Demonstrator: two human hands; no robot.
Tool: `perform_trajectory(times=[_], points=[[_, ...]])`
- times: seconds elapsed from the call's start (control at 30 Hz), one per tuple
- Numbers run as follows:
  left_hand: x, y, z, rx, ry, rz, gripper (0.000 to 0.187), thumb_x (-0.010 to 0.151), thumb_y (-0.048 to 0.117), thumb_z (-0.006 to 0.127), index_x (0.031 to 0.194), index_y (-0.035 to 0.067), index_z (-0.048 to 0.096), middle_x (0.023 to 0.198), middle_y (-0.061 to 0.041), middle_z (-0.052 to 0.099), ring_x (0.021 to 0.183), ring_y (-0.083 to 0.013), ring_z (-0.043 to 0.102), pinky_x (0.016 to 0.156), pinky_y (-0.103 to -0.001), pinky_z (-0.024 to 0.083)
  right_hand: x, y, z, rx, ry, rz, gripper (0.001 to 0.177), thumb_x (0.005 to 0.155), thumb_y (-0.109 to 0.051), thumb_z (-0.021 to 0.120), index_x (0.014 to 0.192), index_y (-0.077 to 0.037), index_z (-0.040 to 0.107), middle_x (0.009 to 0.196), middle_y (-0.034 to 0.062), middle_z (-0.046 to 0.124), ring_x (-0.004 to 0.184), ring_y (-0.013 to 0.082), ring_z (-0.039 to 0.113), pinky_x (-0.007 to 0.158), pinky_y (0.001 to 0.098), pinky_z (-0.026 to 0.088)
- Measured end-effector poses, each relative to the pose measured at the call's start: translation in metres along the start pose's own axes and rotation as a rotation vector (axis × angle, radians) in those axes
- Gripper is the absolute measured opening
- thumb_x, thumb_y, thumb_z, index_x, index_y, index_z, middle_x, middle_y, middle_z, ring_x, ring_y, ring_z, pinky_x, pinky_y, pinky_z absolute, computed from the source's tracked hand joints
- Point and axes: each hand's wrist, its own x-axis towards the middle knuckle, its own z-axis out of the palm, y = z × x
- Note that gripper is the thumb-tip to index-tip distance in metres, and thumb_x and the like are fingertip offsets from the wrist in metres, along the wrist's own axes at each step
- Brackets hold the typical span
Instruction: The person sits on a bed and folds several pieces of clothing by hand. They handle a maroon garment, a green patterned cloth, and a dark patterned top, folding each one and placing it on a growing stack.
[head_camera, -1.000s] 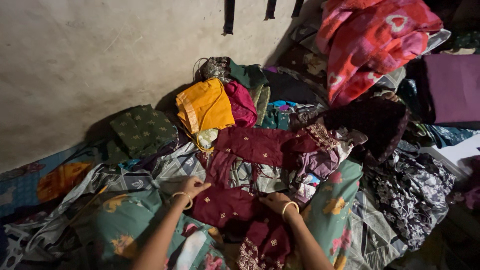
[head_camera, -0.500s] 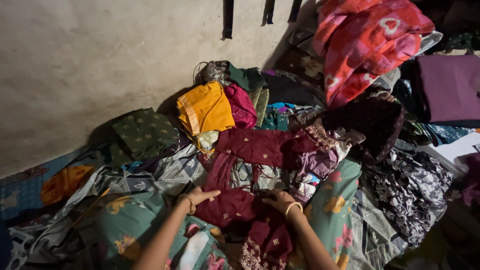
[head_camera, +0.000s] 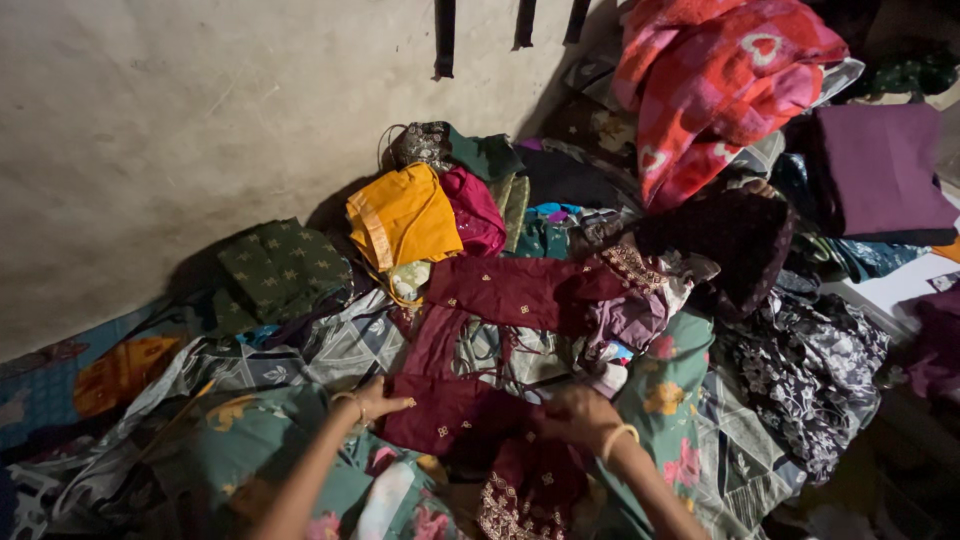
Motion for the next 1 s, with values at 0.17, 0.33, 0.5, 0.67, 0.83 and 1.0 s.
perform_trajectory(times=[0.17,0.33,0.5,0.67,0.83,1.0], points=[[-0.031,0.001,-0.009,-0.001,-0.170,0.210,0.117,0.087,0.023,0.076,0.166,0.032,-0.010,0.136,-0.025,0.058,0.110,-0.0343,0.066,0.090,-0.043,0.056,-0.063,-0.030,0.011,-0.271,-0.372,-0.385,0.106,0.071,-0.043,0.085,0.157,-0.018,0.030,0.163,0.0102,0.029,0.152,0.0329,0.021,0.120,0.0560,0.024],[-0.050,0.006,-0.014,0.020,-0.088,0.491,0.107,0.094,0.014,0.073,0.168,0.041,0.000,0.085,-0.020,0.045,0.080,-0.0184,0.044,0.083,-0.036,0.055,-0.067,-0.026,0.057,-0.359,-0.255,-0.526,0.093,0.079,-0.030,0.080,0.160,-0.021,0.036,0.166,0.0203,0.019,0.154,0.0430,0.006,0.110,0.0746,0.014],[-0.031,0.002,-0.018,0.093,-0.065,0.704,0.062,0.103,0.015,0.066,0.159,0.033,0.046,0.123,-0.016,0.072,0.102,-0.0106,0.063,0.094,-0.029,0.052,-0.050,-0.006,0.084,-0.319,-0.024,-0.573,0.038,0.083,-0.023,0.074,0.120,-0.022,0.067,0.164,0.0144,0.035,0.154,0.0372,0.026,0.118,0.0674,0.024],[-0.010,0.005,-0.027,-0.332,-0.349,0.622,0.059,0.088,0.004,0.063,0.146,0.012,0.056,0.141,-0.001,0.065,0.111,-0.0088,0.060,0.097,-0.029,0.050,-0.011,0.051,0.032,0.524,0.268,-0.622,0.041,0.089,-0.008,0.063,0.130,-0.006,0.064,0.133,0.0144,0.069,0.122,0.0279,0.067,0.102,0.0402,0.053],[0.006,0.038,-0.058,-0.127,-0.208,0.729,0.057,0.079,0.009,0.075,0.135,0.007,0.062,0.130,-0.001,0.066,0.114,-0.0097,0.060,0.099,-0.028,0.049,0.023,0.086,-0.047,1.092,0.552,-0.079,0.036,0.099,-0.025,0.068,0.122,0.004,0.071,0.112,0.0112,0.075,0.098,0.0175,0.066,0.090,0.0352,0.053],[0.061,0.114,-0.086,-0.179,0.273,0.703,0.035,0.084,0.032,0.080,0.105,0.004,0.075,0.098,-0.004,0.078,0.090,-0.0159,0.069,0.083,-0.034,0.055,0.055,0.119,-0.132,1.571,0.761,-0.131,0.028,0.100,-0.023,0.066,0.122,-0.005,0.068,0.113,0.0060,0.073,0.099,0.0195,0.069,0.091,0.0374,0.055]])
